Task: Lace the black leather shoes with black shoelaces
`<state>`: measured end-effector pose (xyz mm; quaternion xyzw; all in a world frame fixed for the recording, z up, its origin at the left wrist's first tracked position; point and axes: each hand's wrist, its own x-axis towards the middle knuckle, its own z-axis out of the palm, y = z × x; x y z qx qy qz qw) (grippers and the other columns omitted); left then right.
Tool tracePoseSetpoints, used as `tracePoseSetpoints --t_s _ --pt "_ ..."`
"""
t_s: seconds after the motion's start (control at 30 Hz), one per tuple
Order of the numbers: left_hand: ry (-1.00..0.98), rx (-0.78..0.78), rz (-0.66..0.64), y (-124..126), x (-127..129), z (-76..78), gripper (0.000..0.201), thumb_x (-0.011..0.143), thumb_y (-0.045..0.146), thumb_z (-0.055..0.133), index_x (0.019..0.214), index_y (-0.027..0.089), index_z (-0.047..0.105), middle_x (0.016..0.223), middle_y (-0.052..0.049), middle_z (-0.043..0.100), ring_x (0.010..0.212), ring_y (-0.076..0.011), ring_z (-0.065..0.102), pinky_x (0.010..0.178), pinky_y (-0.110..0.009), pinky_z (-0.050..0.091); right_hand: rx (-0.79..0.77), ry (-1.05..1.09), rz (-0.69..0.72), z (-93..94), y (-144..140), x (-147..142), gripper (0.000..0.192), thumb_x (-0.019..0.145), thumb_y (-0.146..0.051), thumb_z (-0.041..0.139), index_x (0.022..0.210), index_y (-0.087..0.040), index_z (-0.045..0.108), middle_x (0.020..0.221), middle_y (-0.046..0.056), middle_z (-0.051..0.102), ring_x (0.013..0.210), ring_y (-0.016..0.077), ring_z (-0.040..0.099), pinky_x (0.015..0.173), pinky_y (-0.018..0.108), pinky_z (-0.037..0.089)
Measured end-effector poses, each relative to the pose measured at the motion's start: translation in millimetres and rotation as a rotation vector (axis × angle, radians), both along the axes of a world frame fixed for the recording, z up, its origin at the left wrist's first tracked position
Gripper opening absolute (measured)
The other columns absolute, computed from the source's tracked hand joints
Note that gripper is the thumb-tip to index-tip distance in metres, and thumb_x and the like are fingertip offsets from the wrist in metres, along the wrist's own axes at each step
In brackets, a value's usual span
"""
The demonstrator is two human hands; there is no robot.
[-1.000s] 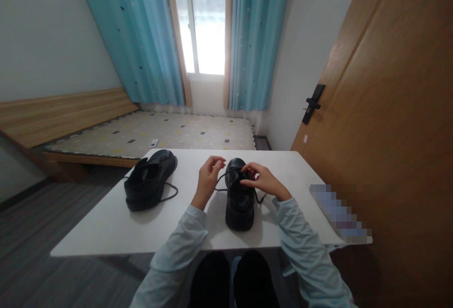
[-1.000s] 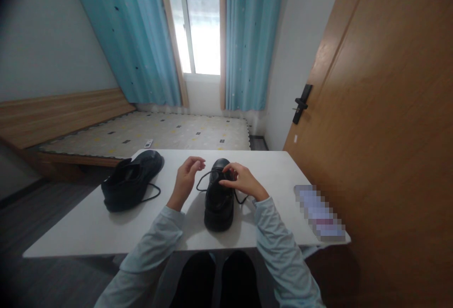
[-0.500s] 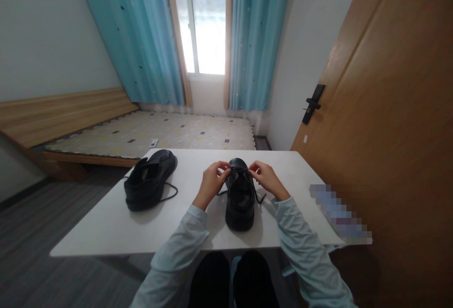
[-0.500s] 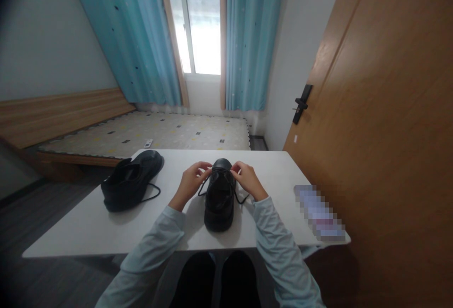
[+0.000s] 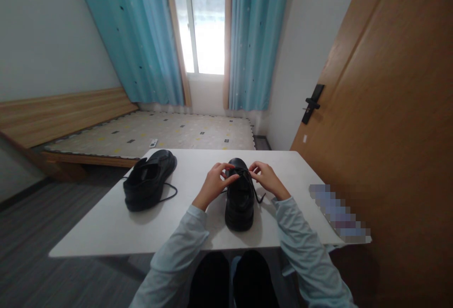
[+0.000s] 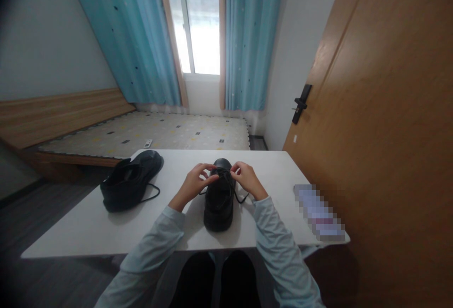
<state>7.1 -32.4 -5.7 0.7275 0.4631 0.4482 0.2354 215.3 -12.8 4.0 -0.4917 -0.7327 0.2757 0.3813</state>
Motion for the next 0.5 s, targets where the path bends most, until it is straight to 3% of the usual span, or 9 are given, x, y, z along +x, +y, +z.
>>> tracePoseSetpoints --t_s 0.5 --pt "-0.009 -0.001 0.006 -0.6 1.6 0.7 0.034 0.073 0.042 0.069 0.098 0.019 0.065 0.097 -0.006 0.059 0.069 -0.0140 0.060 0.065 -0.031 0.053 0.059 0.132 -0.023 -0.4 2.1 1.1 0.012 0.072 -0.029 0.057 0.072 -0.017 0.056 0.072 0.003 0.060 0.066 0.0147 0.056 0.053 0.026 0.046"
